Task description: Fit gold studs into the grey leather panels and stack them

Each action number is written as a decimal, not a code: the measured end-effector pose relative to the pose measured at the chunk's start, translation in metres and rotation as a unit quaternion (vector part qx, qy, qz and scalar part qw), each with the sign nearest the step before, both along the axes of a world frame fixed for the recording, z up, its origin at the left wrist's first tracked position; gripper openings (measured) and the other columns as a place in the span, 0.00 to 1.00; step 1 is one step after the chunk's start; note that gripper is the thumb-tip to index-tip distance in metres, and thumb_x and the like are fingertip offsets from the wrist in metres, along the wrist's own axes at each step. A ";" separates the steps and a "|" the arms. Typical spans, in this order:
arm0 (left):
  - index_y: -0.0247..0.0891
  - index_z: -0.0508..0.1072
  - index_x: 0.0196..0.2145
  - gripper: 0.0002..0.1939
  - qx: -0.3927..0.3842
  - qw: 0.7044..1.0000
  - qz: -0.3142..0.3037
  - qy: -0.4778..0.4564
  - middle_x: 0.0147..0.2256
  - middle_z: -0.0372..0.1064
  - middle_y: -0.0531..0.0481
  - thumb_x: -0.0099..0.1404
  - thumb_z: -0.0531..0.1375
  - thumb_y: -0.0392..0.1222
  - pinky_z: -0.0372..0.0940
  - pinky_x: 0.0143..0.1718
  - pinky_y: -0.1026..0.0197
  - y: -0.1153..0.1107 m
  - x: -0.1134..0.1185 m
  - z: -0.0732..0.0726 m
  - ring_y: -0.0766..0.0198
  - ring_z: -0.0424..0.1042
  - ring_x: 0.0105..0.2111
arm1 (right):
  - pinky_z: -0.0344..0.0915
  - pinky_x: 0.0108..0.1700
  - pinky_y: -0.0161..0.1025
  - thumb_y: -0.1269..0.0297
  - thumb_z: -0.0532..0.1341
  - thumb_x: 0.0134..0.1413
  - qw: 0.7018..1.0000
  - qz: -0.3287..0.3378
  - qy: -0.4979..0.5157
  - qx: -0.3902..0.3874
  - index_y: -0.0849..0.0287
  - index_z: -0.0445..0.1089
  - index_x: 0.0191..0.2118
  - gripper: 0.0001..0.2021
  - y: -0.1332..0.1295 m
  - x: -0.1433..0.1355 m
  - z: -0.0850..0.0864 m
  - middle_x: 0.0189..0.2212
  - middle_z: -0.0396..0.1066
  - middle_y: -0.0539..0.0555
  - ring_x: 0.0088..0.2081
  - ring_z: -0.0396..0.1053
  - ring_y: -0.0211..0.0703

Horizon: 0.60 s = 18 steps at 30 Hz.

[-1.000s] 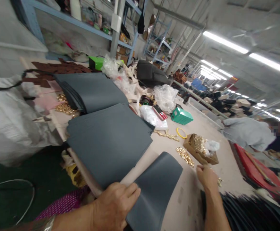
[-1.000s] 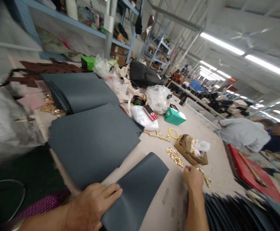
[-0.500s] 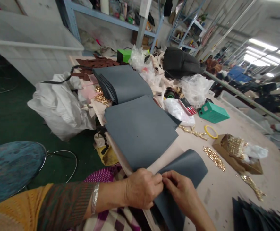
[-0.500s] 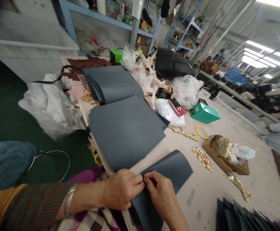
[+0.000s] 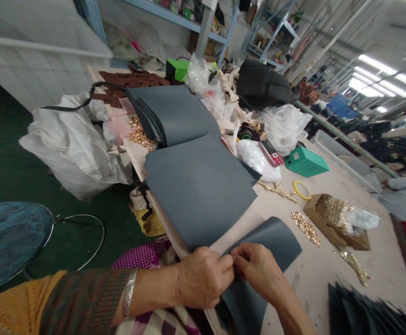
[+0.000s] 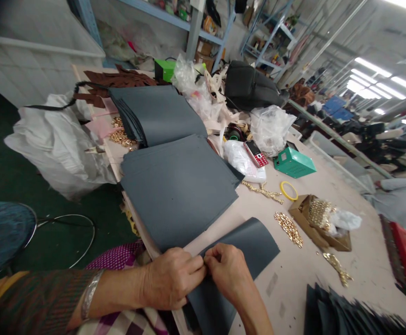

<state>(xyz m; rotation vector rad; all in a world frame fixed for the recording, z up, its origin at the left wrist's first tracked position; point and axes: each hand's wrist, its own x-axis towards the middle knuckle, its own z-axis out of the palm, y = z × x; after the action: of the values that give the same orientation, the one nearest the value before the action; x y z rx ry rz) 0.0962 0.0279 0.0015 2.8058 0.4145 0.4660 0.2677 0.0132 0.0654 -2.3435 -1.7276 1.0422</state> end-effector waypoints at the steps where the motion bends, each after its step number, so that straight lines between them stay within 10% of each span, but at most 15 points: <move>1: 0.35 0.67 0.42 0.16 -0.003 1.000 -0.002 0.001 0.38 0.67 0.48 0.59 0.61 0.45 0.64 0.26 0.53 0.000 0.000 0.000 0.58 0.69 0.30 | 0.57 0.25 0.33 0.69 0.55 0.47 1.000 -0.007 0.010 -0.009 0.58 0.72 0.23 0.09 0.001 0.001 -0.001 0.19 0.71 0.49 0.23 0.67 0.39; 13: 0.37 0.67 0.50 0.21 -0.083 0.996 0.004 0.030 0.45 0.70 0.45 0.58 0.59 0.34 0.68 0.37 0.53 -0.003 0.002 -0.003 0.53 0.71 0.38 | 0.57 0.19 0.30 0.71 0.66 0.39 0.998 -0.024 0.035 -0.055 0.59 0.69 0.21 0.04 0.024 0.005 0.011 0.14 0.67 0.47 0.19 0.67 0.39; 18: 0.38 0.67 0.52 0.25 -0.027 0.999 0.025 -0.022 0.45 0.72 0.45 0.56 0.57 0.30 0.67 0.41 0.58 -0.003 0.000 -0.019 0.56 0.73 0.38 | 0.64 0.50 0.43 0.62 0.61 0.55 0.982 -0.074 -0.082 0.154 0.62 0.73 0.46 0.15 0.044 0.049 0.025 0.44 0.74 0.62 0.49 0.70 0.52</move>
<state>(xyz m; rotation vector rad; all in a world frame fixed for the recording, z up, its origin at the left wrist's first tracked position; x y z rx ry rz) 0.0966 0.0253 -0.0177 2.7325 0.4822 0.5187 0.3163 0.0574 0.0907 -2.3642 -1.5964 0.5279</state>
